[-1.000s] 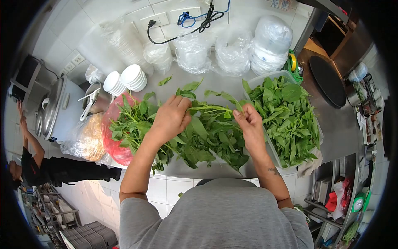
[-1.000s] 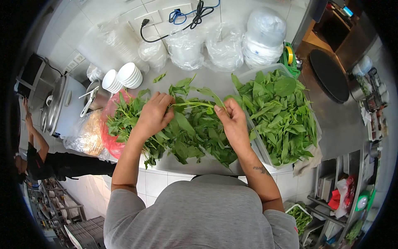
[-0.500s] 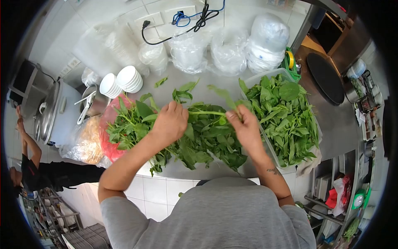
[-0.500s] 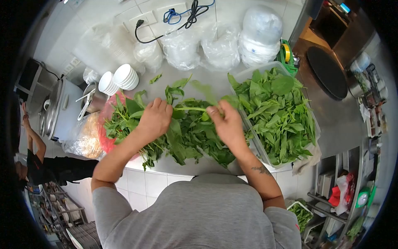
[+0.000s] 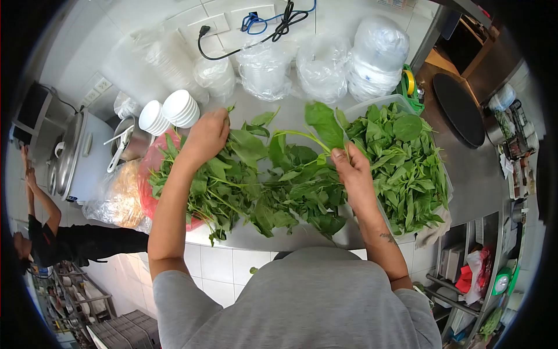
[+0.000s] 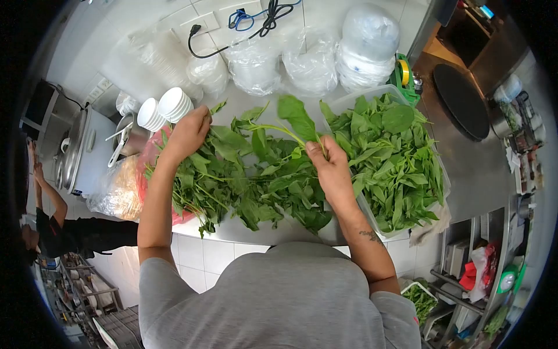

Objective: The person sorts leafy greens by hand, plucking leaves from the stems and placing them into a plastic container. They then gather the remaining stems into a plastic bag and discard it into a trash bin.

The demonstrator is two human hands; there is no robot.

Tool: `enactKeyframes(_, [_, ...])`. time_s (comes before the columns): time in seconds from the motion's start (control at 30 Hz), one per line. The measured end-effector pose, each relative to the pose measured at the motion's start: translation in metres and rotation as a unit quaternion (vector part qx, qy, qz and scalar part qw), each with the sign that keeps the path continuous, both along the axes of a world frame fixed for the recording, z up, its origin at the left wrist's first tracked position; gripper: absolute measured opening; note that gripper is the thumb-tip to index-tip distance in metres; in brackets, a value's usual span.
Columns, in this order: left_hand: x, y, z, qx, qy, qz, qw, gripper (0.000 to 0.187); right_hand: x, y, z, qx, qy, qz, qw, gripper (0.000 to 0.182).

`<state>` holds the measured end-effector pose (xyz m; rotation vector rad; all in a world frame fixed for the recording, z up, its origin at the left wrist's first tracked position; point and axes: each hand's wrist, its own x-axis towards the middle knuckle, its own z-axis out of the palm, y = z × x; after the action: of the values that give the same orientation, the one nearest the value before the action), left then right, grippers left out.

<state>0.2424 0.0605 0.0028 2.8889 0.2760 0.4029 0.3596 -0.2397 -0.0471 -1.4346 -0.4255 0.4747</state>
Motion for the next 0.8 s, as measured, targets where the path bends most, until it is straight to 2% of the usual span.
enactKeyframes(0.03, [-0.003,-0.001,0.002,-0.057,-0.007,-0.016,0.998,0.011,0.001,-0.001,0.002,0.01,0.045,0.007,0.999,0.021])
enactKeyframes(0.23, [-0.012,-0.036,0.007,-0.121,-0.03,-0.055,0.991,0.016,0.011,-0.006,0.0,0.025,0.131,0.035,0.99,0.017])
enactKeyframes(0.47, [0.017,-0.067,-0.019,-0.208,-0.066,-0.038,0.975,0.024,0.004,-0.002,0.01,0.034,0.137,0.071,0.987,0.018])
enactKeyframes(0.57, [0.02,-0.071,-0.028,-0.235,-0.126,-0.074,0.961,0.02,0.005,-0.003,0.01,0.042,0.147,0.077,0.985,0.019])
enactKeyframes(0.67, [0.017,-0.082,-0.014,-0.301,-0.084,-0.037,0.949,0.016,0.007,-0.006,0.005,0.048,0.157,0.086,0.983,0.019])
enactKeyframes(0.8, [0.015,-0.083,-0.015,-0.292,-0.102,-0.073,0.948,0.012,0.007,-0.007,0.005,0.055,0.175,0.097,0.978,0.02])
